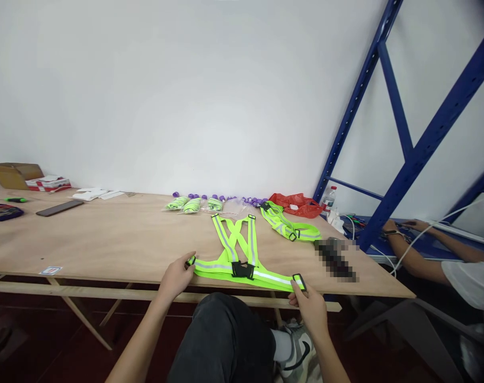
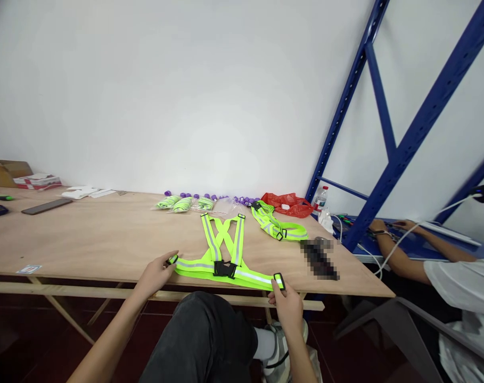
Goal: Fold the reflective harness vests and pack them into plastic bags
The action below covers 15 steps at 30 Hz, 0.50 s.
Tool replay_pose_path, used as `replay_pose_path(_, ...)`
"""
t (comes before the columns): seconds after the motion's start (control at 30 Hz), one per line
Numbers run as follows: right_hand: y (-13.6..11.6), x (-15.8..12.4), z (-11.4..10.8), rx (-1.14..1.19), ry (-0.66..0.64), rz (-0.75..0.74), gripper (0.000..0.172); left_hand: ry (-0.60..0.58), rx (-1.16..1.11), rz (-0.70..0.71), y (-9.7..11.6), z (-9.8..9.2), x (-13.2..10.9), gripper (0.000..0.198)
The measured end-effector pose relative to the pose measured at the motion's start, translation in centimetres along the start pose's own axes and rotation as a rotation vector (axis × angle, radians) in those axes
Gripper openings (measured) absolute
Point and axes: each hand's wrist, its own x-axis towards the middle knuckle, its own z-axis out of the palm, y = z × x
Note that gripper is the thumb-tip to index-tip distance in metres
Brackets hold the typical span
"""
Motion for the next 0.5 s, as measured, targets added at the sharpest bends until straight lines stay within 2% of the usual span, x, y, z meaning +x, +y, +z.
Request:
replay_pose_path(0.13,0.1,-0.2,0.3,0.065,0.015,0.02,0.064,0.099,0.032,-0.043,0.3,0.7,-0.3,0.064)
replay_pose_path(0.27,0.3,-0.4,0.9,0.195,0.03,0.095,0.064,0.117,-0.206,-0.104,0.7,1.4,0.2,0.069)
replay_pose_path(0.4,0.3,-0.7,1.3,0.264,0.042,0.147,0.066,0.11,-0.47,-0.054,1.3,2.2,0.5,0.065)
replay_pose_path(0.5,0.3,-1.3,1.5,0.2,0.048,0.106,0.061,0.126,-0.406,-0.012,1.8,2.8,0.4,0.057)
